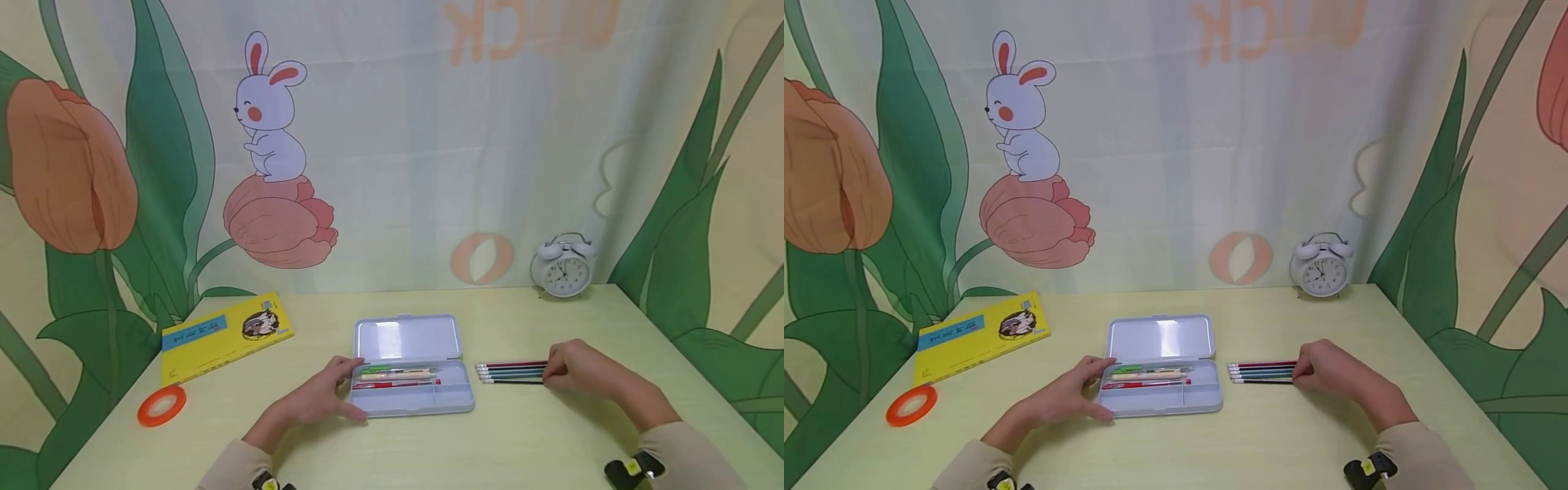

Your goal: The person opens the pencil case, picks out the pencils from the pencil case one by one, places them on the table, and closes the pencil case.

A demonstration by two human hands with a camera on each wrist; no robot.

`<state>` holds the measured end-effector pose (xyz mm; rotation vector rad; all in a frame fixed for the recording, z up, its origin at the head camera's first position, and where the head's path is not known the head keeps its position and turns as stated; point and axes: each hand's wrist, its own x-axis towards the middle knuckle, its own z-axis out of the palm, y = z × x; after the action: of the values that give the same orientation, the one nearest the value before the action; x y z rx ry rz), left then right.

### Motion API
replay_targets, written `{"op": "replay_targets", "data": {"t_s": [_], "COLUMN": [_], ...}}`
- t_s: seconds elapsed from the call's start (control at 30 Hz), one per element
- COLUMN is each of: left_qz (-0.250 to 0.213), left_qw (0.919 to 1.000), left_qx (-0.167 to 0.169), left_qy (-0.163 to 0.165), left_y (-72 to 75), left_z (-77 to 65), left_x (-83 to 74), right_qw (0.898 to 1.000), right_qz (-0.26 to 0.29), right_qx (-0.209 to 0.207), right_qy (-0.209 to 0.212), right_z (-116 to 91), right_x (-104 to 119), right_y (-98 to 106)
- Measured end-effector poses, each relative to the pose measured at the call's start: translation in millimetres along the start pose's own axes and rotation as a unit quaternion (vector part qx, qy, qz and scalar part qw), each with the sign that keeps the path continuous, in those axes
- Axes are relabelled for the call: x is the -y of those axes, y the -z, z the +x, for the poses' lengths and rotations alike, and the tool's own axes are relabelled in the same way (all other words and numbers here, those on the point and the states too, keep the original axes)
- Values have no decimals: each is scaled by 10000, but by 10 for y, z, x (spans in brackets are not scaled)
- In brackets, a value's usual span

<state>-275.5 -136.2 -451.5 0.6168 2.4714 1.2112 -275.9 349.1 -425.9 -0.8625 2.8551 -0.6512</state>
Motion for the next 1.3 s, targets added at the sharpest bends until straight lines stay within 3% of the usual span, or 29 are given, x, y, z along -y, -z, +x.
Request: {"op": "replay_targets", "data": {"t_s": [0.63, 1.07, 1.3], "left_qz": [99, 82, 21], "left_qw": [9999, 9999, 10000], "left_qx": [-24, -34, -12], "left_qy": [-50, -57, -62], "left_y": [4, 15, 15], "left_z": [1, -5, 2], "left_x": [7, 16, 28], "right_qw": [9979, 9985, 9973], "right_qz": [-549, -358, 79], "right_qx": [-341, -416, -645], "right_qy": [51, 65, 330], "right_z": [64, 64, 149], "right_x": [32, 40, 255], "right_y": [-58, -45, -67]}}
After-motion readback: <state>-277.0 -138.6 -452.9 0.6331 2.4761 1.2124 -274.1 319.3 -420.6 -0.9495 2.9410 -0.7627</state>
